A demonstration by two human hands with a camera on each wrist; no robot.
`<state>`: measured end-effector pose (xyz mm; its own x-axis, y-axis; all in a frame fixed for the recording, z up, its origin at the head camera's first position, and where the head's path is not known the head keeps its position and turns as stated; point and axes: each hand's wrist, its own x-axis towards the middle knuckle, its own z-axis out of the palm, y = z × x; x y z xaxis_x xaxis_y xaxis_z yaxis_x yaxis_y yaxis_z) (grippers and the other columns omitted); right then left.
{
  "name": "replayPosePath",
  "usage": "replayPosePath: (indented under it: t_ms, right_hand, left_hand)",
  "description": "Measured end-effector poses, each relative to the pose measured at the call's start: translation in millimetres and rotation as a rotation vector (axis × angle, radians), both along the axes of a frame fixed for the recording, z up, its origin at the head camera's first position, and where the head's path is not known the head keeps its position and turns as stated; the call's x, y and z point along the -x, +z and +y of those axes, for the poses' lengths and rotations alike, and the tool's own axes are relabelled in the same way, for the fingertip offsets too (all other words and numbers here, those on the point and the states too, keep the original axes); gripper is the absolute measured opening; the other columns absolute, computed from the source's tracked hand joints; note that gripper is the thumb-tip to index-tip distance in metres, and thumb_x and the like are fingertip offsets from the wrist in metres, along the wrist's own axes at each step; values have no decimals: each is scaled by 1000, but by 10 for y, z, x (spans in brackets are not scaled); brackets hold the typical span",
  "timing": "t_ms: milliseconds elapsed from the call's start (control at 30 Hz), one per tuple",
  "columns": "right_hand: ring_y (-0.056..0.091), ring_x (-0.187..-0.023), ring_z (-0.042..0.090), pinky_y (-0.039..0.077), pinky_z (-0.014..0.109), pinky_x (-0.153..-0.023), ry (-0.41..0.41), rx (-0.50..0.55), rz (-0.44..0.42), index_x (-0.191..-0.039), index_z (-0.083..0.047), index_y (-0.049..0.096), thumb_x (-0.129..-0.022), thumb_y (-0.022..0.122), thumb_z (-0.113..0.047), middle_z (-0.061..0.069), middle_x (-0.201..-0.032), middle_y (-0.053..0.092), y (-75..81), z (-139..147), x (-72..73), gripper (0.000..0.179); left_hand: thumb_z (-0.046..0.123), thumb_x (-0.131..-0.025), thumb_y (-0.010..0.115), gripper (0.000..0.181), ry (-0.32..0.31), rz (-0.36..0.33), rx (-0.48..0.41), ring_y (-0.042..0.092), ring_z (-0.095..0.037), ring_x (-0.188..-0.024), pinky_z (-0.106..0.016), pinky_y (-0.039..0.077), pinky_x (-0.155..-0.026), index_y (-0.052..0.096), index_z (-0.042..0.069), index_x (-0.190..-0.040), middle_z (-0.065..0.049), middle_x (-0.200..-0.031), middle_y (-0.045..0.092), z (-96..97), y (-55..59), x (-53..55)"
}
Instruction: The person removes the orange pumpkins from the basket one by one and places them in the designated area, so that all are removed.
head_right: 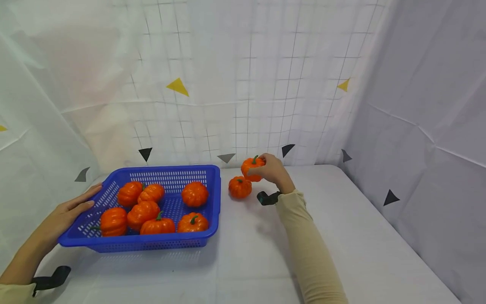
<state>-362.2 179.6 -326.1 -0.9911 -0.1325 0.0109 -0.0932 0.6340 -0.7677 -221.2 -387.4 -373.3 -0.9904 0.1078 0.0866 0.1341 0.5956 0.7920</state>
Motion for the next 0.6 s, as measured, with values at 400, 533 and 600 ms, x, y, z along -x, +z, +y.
replayPosePath:
  t_ms: [400,533,600]
  right_hand:
    - [54,-112,39,49,53,-99,-58,13,-54,-137,0,54,-86,81,-28,20,-127,60,-144,145,121,64]
    - [56,-109,38,51,49,-96,-64,2,-50,-135,4,54,-86,80,-28,21,-126,60,-211,188,171,64]
    - [57,-108,37,52,47,-95,-71,-5,-60,-133,4,54,-85,80,-28,20,-125,60,-247,198,195,63]
  left_hand:
    - [44,-112,41,65,-3,-13,-7,3,-59,-150,-88,10,-102,20,15,-166,-22,-170,6,0,-4,24]
    - [44,-112,41,65,2,-11,10,5,-61,-149,-88,12,-102,20,15,-166,-23,-170,7,0,-5,21]
    - [44,-112,41,65,9,-10,23,6,-62,-148,-88,12,-102,20,15,-166,-24,-170,7,-1,-6,17]
